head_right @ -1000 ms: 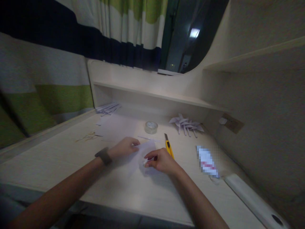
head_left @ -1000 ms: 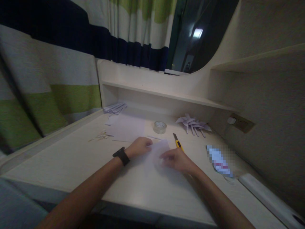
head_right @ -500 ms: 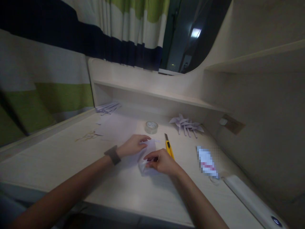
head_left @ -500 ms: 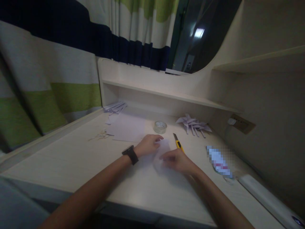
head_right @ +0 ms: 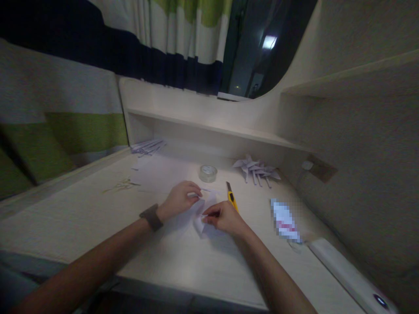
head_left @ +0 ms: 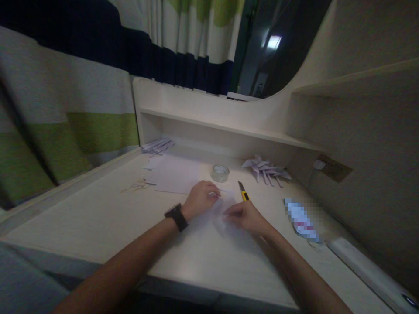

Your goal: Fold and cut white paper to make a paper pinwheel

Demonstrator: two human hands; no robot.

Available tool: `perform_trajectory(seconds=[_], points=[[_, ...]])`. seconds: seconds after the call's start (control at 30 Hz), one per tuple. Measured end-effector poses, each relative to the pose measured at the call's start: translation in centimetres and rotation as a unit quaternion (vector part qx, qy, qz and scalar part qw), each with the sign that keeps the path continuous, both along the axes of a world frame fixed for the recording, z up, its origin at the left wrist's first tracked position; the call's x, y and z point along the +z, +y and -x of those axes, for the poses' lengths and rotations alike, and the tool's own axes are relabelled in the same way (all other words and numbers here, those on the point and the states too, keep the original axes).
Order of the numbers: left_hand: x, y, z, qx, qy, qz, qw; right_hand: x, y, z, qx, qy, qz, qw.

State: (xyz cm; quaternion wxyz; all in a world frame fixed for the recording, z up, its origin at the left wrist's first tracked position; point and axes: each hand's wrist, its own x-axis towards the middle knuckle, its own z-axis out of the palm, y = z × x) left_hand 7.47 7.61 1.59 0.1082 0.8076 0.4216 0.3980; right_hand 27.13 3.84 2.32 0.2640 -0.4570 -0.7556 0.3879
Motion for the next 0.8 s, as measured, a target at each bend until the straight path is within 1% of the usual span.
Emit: perform_trajectory(seconds=[0.07,0.1,0.23,0.37,0.43,0.5,0.63,0.73,0.8], points=[[0.1,-0.3,0.2,0.021,0.01,-0.019,1.0,0.1,0.1,-0.1,-0.006,0.0,0.019,1.0],[0.0,-0.4,0.3,0.021,0.016,-0.012,1.0,0.2,0.1,-0.2,-0.008,-0.001,0.025,1.0],[-0.4,-0.5,0.5,-0.017,0.017,0.065,0.998,0.3,0.2,-0.4,-0.001,-0.004,0.025,1.0],[-0.9,-0.2,0.4,-0.046,-0.014,0.129,0.991,0.3,0.4,-0.4,0.006,0.003,-0.009,1.0],[-1.1,-0.1,0.4,-0.074,-0.036,0.153,0.985,0.2,0.4,-0.4,0.012,0.011,-0.03,0.999],[-1.4,0.1,0.3,-0.099,-0.064,0.172,0.978,0.2,0.4,-0.4,0.015,0.014,-0.036,0.999],[-1.8,0.1,0.1,-0.1,-0.155,0.229,0.956,0.1,0.4,-0.5,-0.002,0.014,-0.026,1.0],[-1.5,-0.2,-0.1,-0.105,-0.227,0.271,0.93,0.1,0.5,-0.4,-0.004,0.028,-0.037,0.999],[-1.1,-0.5,-0.2,-0.114,-0.254,0.279,0.919,0.2,0.5,-0.3,-0.003,0.038,-0.049,0.998]])
